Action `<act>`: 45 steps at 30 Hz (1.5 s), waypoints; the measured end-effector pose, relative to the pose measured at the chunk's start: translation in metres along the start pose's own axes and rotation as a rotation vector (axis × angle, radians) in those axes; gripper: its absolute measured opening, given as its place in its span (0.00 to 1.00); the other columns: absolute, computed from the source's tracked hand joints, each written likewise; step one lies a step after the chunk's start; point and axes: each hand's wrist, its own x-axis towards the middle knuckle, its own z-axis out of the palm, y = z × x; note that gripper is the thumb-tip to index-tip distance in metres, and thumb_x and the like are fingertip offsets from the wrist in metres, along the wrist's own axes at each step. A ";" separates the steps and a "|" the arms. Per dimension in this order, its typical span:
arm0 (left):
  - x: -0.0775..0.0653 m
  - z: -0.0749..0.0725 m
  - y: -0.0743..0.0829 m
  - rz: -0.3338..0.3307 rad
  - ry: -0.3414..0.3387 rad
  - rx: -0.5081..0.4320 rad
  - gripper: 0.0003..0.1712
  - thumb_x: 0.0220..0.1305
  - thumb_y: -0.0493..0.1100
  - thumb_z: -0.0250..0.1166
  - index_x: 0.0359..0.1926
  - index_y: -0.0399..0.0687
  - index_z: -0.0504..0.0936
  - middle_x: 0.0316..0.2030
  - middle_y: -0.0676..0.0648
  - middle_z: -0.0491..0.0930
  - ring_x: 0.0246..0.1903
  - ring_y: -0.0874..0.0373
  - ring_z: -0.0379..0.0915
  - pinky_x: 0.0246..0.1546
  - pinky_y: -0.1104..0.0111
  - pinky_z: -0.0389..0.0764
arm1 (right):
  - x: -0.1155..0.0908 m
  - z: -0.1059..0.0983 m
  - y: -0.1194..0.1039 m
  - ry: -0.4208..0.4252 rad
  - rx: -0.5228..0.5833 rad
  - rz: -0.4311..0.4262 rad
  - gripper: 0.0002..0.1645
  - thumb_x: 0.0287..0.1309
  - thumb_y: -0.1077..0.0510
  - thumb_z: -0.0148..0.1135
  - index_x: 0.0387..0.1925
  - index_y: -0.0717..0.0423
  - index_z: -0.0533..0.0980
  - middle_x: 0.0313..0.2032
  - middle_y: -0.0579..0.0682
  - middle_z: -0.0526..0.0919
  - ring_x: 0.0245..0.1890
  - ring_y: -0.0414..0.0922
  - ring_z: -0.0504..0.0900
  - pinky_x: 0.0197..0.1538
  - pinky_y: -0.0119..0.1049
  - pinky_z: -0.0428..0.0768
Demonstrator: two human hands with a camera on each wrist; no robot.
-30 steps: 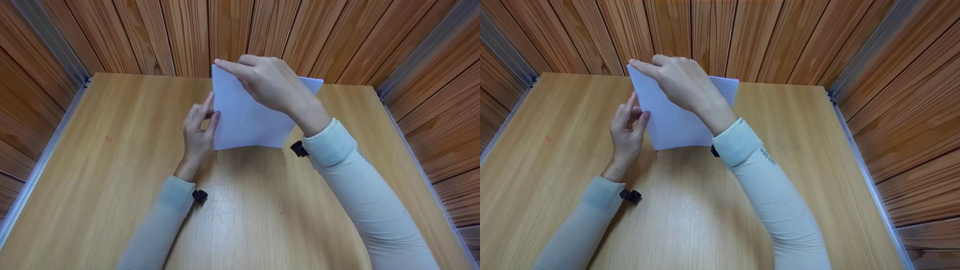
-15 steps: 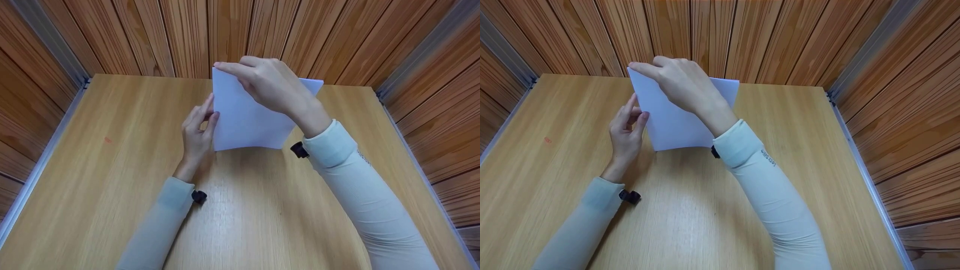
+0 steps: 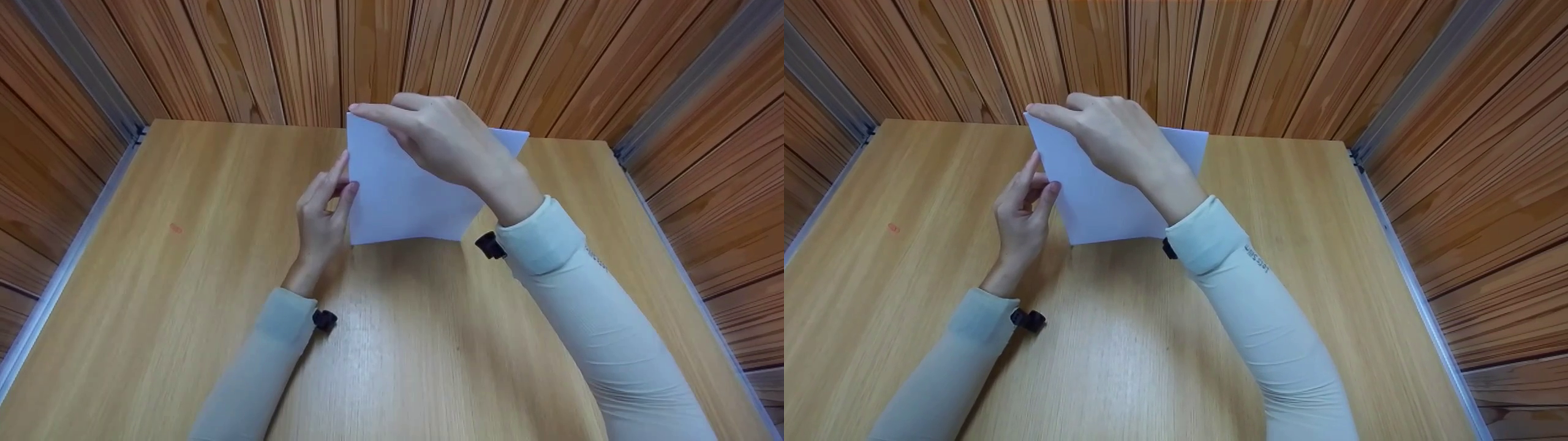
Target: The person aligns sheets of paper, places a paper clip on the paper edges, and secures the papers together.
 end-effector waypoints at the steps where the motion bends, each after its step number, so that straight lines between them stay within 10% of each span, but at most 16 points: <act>1: 0.000 0.000 0.000 -0.002 -0.001 0.000 0.28 0.72 0.32 0.68 0.71 0.43 0.78 0.41 0.44 0.85 0.40 0.55 0.83 0.49 0.68 0.87 | 0.000 0.000 0.000 0.002 0.002 -0.005 0.27 0.79 0.65 0.55 0.73 0.43 0.76 0.43 0.57 0.88 0.31 0.51 0.81 0.38 0.44 0.84; 45: 0.000 0.002 0.003 0.027 0.072 0.055 0.26 0.72 0.33 0.69 0.68 0.45 0.81 0.45 0.43 0.82 0.43 0.53 0.85 0.49 0.67 0.87 | 0.002 0.004 -0.004 0.027 -0.035 -0.035 0.27 0.78 0.66 0.56 0.73 0.49 0.76 0.42 0.58 0.89 0.31 0.52 0.85 0.40 0.45 0.88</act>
